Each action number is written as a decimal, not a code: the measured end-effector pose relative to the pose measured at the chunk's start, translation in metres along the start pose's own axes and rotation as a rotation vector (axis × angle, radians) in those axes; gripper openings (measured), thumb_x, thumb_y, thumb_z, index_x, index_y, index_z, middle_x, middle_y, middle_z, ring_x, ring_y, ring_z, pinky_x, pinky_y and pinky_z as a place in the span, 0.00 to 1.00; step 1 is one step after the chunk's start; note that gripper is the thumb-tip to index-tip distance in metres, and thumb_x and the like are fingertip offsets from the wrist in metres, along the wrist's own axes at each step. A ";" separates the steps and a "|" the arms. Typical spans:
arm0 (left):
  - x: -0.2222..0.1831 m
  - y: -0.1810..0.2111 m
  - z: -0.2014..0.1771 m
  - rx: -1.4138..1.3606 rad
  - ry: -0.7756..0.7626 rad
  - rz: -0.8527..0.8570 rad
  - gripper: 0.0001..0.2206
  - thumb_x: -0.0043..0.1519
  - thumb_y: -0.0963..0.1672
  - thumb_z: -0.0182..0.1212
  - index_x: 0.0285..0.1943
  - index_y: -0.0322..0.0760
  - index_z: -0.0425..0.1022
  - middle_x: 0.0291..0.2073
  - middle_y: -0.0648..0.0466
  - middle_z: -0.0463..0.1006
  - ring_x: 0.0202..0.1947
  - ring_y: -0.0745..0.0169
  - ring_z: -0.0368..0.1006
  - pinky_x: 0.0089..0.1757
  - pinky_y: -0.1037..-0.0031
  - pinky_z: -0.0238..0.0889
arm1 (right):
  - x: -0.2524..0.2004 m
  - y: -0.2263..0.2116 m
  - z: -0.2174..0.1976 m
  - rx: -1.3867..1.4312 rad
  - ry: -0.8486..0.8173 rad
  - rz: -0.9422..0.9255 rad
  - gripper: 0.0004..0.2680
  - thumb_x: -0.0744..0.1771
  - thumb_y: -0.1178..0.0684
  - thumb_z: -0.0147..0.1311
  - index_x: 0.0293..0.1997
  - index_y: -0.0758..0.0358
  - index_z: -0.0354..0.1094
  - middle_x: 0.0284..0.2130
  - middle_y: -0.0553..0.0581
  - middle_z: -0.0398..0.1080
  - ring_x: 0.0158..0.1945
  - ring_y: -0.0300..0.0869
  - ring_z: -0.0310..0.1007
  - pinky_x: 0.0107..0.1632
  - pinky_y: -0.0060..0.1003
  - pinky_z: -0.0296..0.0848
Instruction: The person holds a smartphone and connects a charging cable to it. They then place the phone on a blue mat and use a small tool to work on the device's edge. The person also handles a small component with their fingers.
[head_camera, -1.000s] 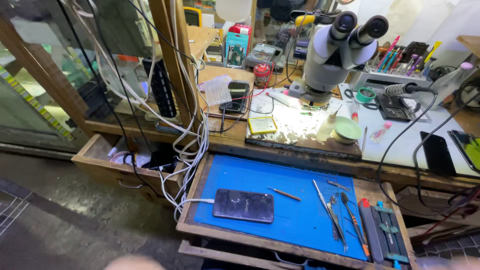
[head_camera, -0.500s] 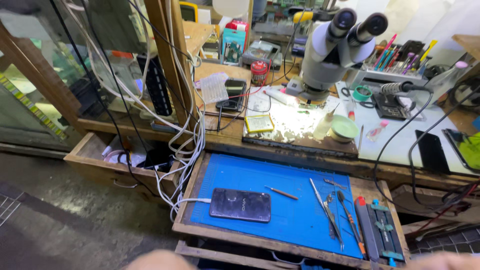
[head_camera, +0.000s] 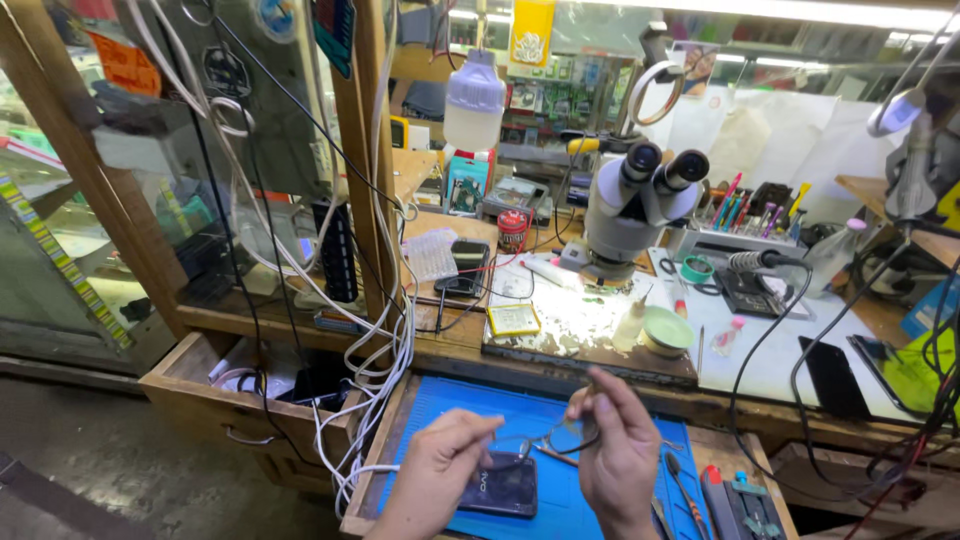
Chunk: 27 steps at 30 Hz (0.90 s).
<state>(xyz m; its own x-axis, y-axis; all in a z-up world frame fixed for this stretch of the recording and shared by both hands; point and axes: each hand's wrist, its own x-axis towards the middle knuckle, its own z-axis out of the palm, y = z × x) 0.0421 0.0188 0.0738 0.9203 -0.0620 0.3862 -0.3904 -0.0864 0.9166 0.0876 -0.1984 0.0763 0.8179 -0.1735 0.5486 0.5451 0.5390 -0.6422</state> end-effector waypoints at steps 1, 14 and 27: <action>-0.002 -0.015 0.000 -0.088 -0.074 -0.172 0.12 0.61 0.36 0.61 0.52 0.29 0.85 0.35 0.52 0.80 0.28 0.66 0.73 0.29 0.77 0.66 | -0.006 0.003 -0.003 -0.008 -0.039 0.017 0.11 0.72 0.60 0.49 0.58 0.77 0.70 0.38 0.61 0.69 0.44 0.47 0.70 0.50 0.41 0.70; -0.009 -0.064 -0.028 -0.566 -0.126 -0.412 0.10 0.64 0.39 0.63 0.51 0.26 0.82 0.27 0.51 0.80 0.25 0.68 0.76 0.26 0.75 0.70 | -0.010 -0.012 0.030 -0.185 -0.334 0.310 0.12 0.66 0.53 0.54 0.49 0.74 0.70 0.44 0.67 0.77 0.45 0.51 0.80 0.49 0.45 0.77; -0.002 -0.019 -0.059 -0.440 -0.146 -0.529 0.18 0.66 0.49 0.53 0.48 0.27 0.80 0.22 0.52 0.78 0.13 0.67 0.70 0.16 0.78 0.56 | -0.017 0.011 0.056 0.060 -0.316 0.633 0.12 0.69 0.53 0.51 0.51 0.76 0.70 0.44 0.63 0.76 0.42 0.43 0.77 0.48 0.38 0.74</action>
<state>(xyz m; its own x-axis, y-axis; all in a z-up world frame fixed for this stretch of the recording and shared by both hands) 0.0494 0.0792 0.0615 0.9595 -0.2584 -0.1124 0.1826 0.2662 0.9465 0.0692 -0.1433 0.0904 0.8769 0.4300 0.2147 -0.0354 0.5033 -0.8634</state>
